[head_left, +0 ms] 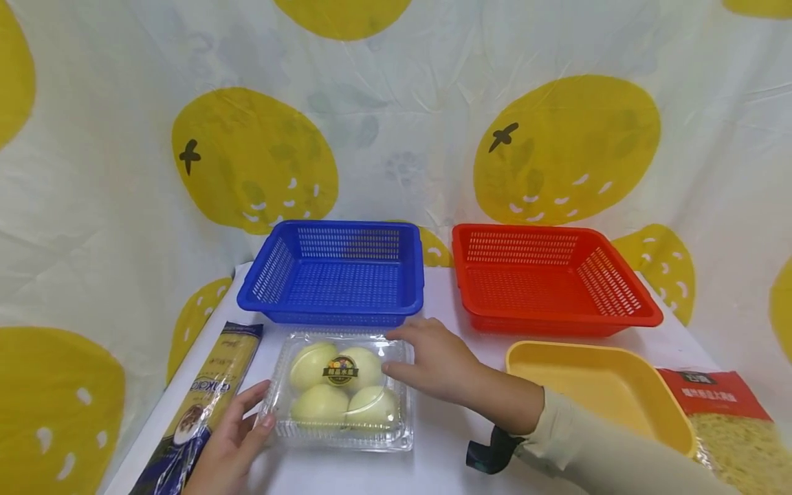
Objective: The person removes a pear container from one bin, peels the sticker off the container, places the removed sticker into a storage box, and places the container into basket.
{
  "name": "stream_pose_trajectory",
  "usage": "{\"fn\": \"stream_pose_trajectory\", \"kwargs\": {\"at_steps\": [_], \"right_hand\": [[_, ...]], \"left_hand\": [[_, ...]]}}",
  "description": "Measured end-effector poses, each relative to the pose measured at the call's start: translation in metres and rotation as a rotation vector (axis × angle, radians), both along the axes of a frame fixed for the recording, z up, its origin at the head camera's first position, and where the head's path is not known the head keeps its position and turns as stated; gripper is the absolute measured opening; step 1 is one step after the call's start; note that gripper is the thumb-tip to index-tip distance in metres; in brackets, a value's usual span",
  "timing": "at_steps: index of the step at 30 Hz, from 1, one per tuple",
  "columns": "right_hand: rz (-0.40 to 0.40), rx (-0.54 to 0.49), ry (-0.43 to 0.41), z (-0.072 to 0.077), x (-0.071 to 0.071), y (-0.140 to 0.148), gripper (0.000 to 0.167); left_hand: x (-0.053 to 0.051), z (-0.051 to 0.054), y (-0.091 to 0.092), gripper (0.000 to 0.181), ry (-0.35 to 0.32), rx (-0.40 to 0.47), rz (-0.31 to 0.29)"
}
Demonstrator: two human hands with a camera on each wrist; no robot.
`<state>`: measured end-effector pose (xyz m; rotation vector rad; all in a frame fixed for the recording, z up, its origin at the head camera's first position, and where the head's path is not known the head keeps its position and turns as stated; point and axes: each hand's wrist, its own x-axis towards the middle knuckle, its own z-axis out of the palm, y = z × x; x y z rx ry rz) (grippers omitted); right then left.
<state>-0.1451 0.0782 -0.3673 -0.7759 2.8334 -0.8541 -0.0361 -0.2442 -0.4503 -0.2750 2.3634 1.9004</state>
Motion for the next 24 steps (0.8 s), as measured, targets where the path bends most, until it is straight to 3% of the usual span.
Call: {"fn": "stream_pose_trajectory", "kwargs": {"at_steps": [9, 16, 24], "right_hand": [[0.195, 0.257, 0.139, 0.018, 0.0, -0.035, 0.041], [0.243, 0.35, 0.068, 0.025, -0.004, -0.055, 0.038], [0.284, 0.412, 0.06, 0.022, -0.013, -0.072, 0.026]], "left_hand": [[-0.001, 0.004, 0.0, 0.065, -0.018, -0.05, -0.005], [-0.003, 0.004, -0.001, 0.068, -0.049, -0.049, -0.01], [-0.002, 0.001, 0.0, 0.064, -0.023, -0.026, -0.008]]}}
